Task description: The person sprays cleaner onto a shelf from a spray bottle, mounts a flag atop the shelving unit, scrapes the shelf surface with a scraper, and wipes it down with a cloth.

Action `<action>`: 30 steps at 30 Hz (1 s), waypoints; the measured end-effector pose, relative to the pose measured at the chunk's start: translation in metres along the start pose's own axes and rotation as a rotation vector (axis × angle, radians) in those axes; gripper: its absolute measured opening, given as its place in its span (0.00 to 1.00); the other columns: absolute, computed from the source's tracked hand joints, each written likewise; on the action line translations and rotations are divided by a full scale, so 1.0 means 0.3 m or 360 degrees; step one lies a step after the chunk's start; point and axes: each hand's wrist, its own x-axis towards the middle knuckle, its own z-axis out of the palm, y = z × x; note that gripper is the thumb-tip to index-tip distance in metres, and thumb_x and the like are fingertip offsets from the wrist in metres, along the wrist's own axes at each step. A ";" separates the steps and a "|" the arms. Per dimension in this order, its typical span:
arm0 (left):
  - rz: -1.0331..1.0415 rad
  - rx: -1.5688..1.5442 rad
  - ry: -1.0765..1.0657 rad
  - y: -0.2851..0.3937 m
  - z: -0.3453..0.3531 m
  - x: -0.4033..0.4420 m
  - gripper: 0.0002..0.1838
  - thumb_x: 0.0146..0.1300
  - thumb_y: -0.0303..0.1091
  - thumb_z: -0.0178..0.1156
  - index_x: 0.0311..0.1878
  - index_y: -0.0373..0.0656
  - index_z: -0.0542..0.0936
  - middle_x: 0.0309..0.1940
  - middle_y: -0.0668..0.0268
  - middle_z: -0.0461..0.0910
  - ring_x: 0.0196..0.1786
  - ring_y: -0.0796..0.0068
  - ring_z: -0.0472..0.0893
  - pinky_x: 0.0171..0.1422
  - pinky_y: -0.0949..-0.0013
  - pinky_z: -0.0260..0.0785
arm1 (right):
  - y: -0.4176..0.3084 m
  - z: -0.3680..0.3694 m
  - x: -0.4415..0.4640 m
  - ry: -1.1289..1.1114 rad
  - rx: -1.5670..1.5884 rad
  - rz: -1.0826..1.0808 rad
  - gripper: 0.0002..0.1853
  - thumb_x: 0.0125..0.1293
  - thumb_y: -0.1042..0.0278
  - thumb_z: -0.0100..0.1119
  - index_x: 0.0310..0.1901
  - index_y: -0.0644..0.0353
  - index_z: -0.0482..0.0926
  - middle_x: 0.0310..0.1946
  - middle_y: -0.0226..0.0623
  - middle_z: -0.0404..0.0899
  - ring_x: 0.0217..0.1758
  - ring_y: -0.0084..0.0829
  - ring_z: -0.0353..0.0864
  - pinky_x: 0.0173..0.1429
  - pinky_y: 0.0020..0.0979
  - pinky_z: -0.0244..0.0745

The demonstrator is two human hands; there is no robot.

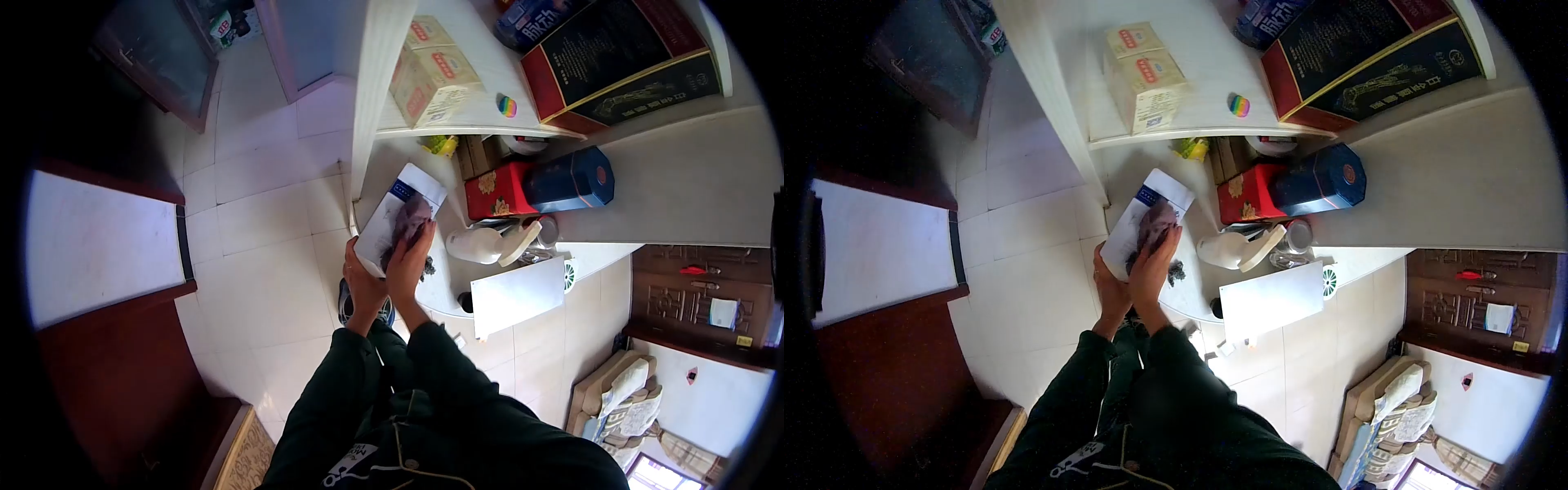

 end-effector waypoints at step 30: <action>-0.0084 0.0080 0.0247 0.010 -0.022 0.010 0.52 0.26 0.33 0.72 0.59 0.40 0.54 0.51 0.53 0.65 0.55 0.51 0.65 0.62 0.56 0.56 | 0.009 0.169 0.387 -0.0753 -0.0634 -0.0522 0.23 0.62 0.56 0.45 0.56 0.61 0.67 0.59 0.42 0.65 0.67 0.40 0.58 0.68 0.56 0.42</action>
